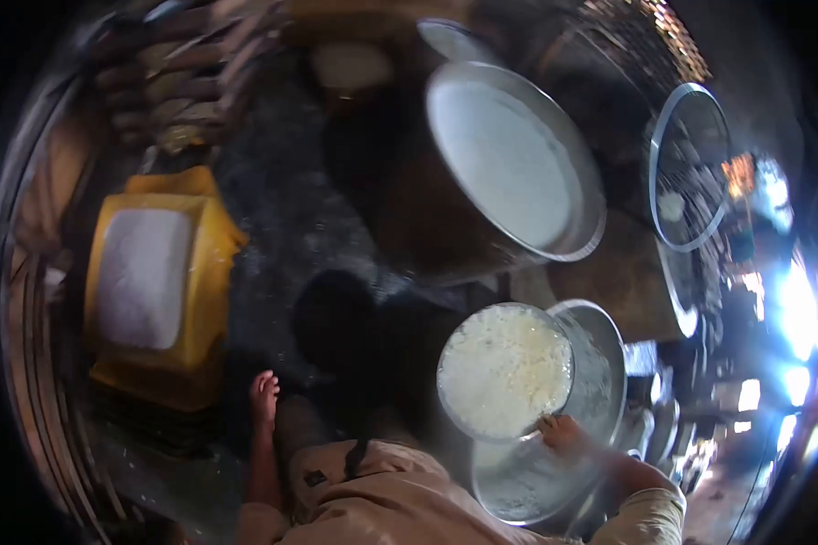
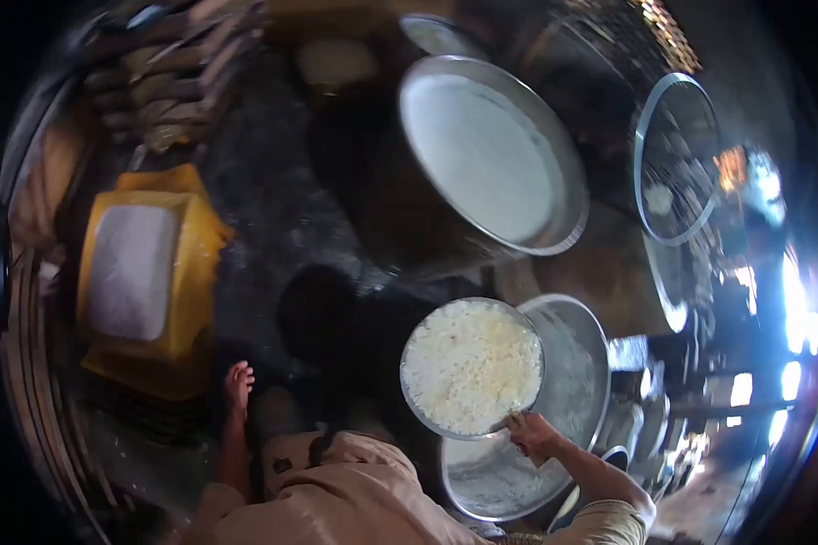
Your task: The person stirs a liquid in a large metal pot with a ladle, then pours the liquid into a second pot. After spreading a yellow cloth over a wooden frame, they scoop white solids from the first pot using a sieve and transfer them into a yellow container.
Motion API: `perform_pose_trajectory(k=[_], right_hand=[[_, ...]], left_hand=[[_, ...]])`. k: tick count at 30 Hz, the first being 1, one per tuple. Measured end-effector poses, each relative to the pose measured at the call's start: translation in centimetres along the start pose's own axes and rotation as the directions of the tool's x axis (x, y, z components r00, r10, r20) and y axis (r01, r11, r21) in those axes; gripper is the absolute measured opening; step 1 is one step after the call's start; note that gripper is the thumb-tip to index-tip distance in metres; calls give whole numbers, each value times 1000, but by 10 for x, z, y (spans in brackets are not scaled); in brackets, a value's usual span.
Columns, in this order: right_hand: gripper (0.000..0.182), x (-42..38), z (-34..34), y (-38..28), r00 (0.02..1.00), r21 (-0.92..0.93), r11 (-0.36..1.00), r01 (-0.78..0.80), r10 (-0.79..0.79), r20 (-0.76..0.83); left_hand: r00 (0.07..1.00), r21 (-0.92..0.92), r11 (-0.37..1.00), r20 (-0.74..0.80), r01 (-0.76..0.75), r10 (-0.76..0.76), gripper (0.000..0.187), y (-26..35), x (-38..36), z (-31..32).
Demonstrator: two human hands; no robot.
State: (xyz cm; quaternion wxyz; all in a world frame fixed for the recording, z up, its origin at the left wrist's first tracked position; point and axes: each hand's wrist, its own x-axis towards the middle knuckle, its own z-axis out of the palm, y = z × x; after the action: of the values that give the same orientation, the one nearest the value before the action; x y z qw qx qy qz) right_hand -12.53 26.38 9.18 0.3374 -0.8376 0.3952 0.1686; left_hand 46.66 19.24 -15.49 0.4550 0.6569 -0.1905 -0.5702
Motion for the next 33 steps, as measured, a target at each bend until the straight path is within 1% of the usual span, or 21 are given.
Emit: perform_pose_trajectory(k=[1,3,7,8,9,10,12,13,15,16,17,18,20,21,23,25,26,27,28,30,33], right_hand=[[13,32,10,-5,989,10,989,-150,150,10],[13,104,2,-32,902,495,763,-416,417,115],[11,292,-27,-115,874,864,329,-381,432,221],[15,340,-37,-143,801,898,-56,-437,430,416],[11,388,-19,-148,817,889,-4,-458,394,422],[11,448,18,-150,950,893,398,-210,298,90],[16,548,57,-170,974,307,928,213,-176,-142],[19,599,58,-198,886,-60,918,393,-395,-243],[23,677,51,-257,859,-195,868,457,-488,-156],[28,714,59,-288,970,456,859,233,-174,-167],[33,753,78,-308,995,900,429,-75,97,37],[28,791,100,-322,995,853,514,89,-1,-103],[20,860,145,-332,780,184,805,564,-447,-437],[16,888,164,-335,631,-153,784,602,-584,-510],[15,918,160,-366,764,149,782,606,-520,-382],[16,925,131,-399,915,439,807,394,-303,-264],[17,930,125,-409,949,525,792,313,-232,-215],[16,939,130,-409,898,591,681,432,-267,-350],[16,945,130,-408,811,470,684,558,-330,-482],[17,957,132,-406,567,152,689,709,-428,-704],[22,947,99,-393,740,138,866,480,-315,-594]], left_hand=[[995,-42,997,-64,71,-73,25,-8,3,-41],[973,-104,987,-183,124,-142,26,-25,8,-118],[867,-156,981,-466,116,-176,27,-8,-21,-213],[837,-135,979,-508,154,-202,28,8,-29,-227],[795,-156,977,-569,146,-210,28,10,-36,-248],[778,-201,967,-578,158,-247,28,10,-43,-264],[739,-254,953,-608,166,-291,28,16,-55,-286],[693,-324,936,-644,136,-323,28,30,-67,-288],[657,-393,911,-656,122,-371,30,24,-80,-298],[665,-396,907,-639,145,-386,31,5,-92,-303],[655,-397,909,-653,129,-379,27,-12,-99,-307],[648,-396,911,-665,116,-372,23,-29,-110,-308],[637,-289,957,-732,32,-242,21,-57,-132,-295],[535,-566,824,-692,15,-485,20,-55,-141,-288],[801,-967,174,-254,-188,-542,19,-57,-151,-287],[992,-946,-323,-45,-4,119,38,-97,-172,-286],[933,-946,-316,-53,66,355,59,-140,-186,-283],[909,-892,352,-368,-285,-196,56,-122,-187,-270],[756,-728,679,-497,-95,-426,54,-109,-181,-264],[694,-659,752,-526,33,-492,50,-96,-177,-258],[713,-625,779,-519,60,-472,43,-79,-163,-258]])
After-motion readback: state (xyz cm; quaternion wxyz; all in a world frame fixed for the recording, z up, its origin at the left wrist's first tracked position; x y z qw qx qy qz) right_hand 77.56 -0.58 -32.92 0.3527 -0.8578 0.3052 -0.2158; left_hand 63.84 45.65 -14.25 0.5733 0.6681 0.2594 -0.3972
